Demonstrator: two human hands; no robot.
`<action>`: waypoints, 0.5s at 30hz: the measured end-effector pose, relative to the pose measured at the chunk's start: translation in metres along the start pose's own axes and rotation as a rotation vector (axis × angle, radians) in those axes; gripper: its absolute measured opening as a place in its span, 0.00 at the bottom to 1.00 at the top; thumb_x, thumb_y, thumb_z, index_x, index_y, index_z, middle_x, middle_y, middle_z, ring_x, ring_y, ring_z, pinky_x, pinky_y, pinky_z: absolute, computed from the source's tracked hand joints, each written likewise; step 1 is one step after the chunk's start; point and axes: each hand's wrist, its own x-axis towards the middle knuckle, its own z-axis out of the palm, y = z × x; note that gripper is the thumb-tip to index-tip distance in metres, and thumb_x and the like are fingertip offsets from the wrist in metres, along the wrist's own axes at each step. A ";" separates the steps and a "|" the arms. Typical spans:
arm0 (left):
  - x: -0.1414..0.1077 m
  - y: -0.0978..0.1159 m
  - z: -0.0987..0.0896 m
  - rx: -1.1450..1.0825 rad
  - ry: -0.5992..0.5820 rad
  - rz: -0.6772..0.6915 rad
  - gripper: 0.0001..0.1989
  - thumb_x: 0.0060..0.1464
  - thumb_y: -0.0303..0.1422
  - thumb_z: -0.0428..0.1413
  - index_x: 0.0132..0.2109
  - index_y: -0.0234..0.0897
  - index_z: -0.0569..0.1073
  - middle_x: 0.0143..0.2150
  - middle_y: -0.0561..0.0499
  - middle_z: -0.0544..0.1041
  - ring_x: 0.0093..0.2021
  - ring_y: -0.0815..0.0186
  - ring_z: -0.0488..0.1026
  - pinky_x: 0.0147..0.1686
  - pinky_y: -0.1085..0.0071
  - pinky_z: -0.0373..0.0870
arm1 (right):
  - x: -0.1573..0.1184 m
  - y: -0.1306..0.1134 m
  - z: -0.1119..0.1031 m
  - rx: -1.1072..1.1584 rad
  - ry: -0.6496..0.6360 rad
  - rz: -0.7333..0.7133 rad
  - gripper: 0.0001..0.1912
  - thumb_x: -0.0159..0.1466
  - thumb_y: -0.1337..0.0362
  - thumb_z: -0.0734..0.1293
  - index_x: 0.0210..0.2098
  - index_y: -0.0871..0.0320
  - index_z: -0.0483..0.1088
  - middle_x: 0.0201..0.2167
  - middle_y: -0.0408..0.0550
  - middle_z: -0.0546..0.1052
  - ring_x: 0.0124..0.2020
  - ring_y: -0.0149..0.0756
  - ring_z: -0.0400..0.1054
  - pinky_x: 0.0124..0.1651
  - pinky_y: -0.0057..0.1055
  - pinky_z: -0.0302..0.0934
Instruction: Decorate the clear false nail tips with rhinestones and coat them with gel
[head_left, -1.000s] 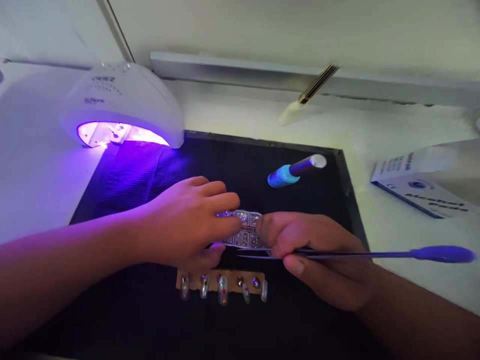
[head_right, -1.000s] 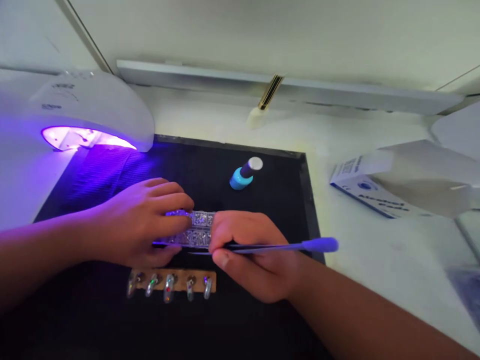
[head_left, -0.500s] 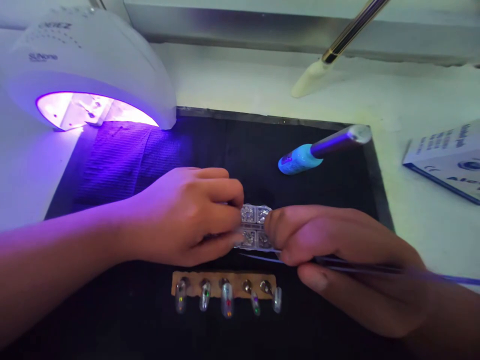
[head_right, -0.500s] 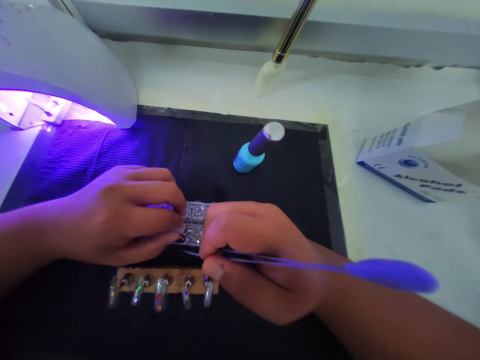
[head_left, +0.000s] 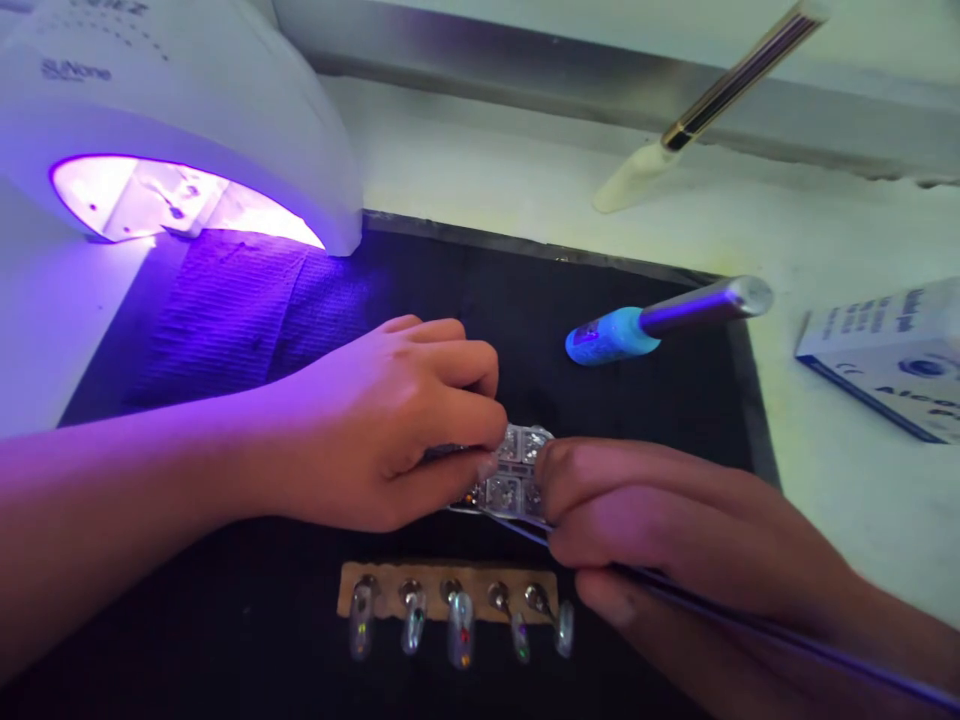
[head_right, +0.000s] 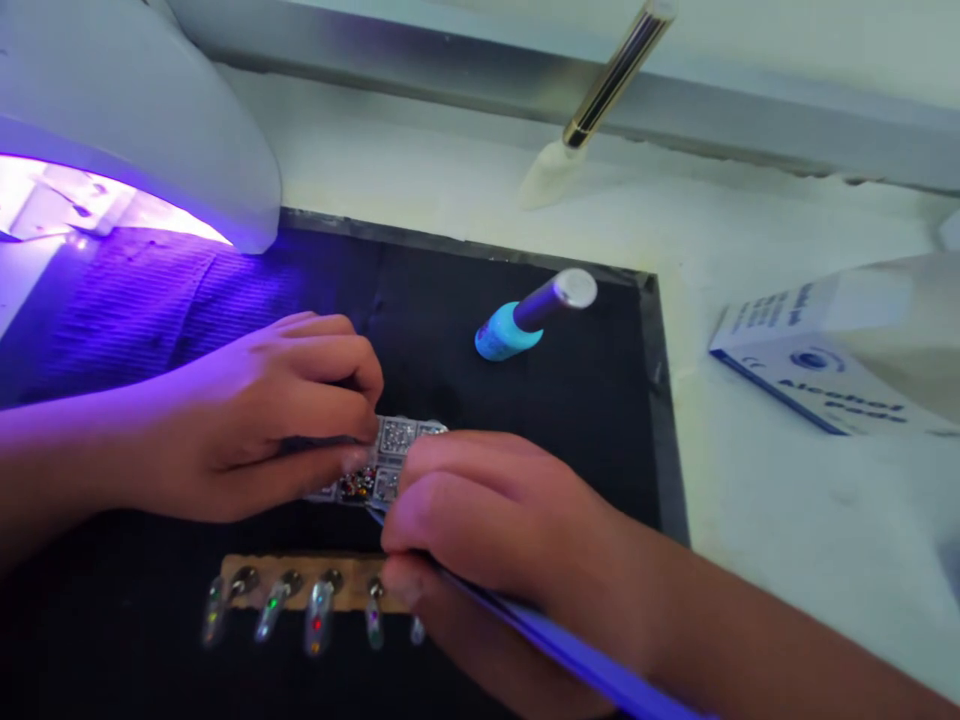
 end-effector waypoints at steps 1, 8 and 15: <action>0.000 0.000 0.000 -0.001 0.003 0.002 0.11 0.62 0.29 0.51 0.32 0.37 0.74 0.38 0.51 0.73 0.36 0.65 0.65 0.39 0.63 0.59 | 0.001 -0.001 -0.001 -0.007 -0.002 0.004 0.03 0.69 0.65 0.62 0.39 0.55 0.67 0.32 0.47 0.74 0.33 0.34 0.72 0.36 0.30 0.70; 0.001 -0.001 0.001 0.010 0.013 0.013 0.10 0.60 0.29 0.52 0.31 0.37 0.74 0.37 0.51 0.73 0.36 0.65 0.65 0.39 0.63 0.59 | 0.008 -0.007 -0.002 0.017 -0.074 -0.002 0.05 0.68 0.70 0.60 0.38 0.56 0.67 0.31 0.47 0.74 0.33 0.35 0.70 0.36 0.32 0.68; 0.001 -0.002 0.001 0.012 0.025 0.023 0.11 0.61 0.29 0.51 0.31 0.37 0.75 0.37 0.51 0.73 0.35 0.65 0.65 0.38 0.63 0.59 | 0.013 -0.007 -0.001 -0.011 -0.099 -0.032 0.06 0.68 0.72 0.60 0.38 0.56 0.66 0.30 0.46 0.73 0.32 0.34 0.69 0.35 0.32 0.67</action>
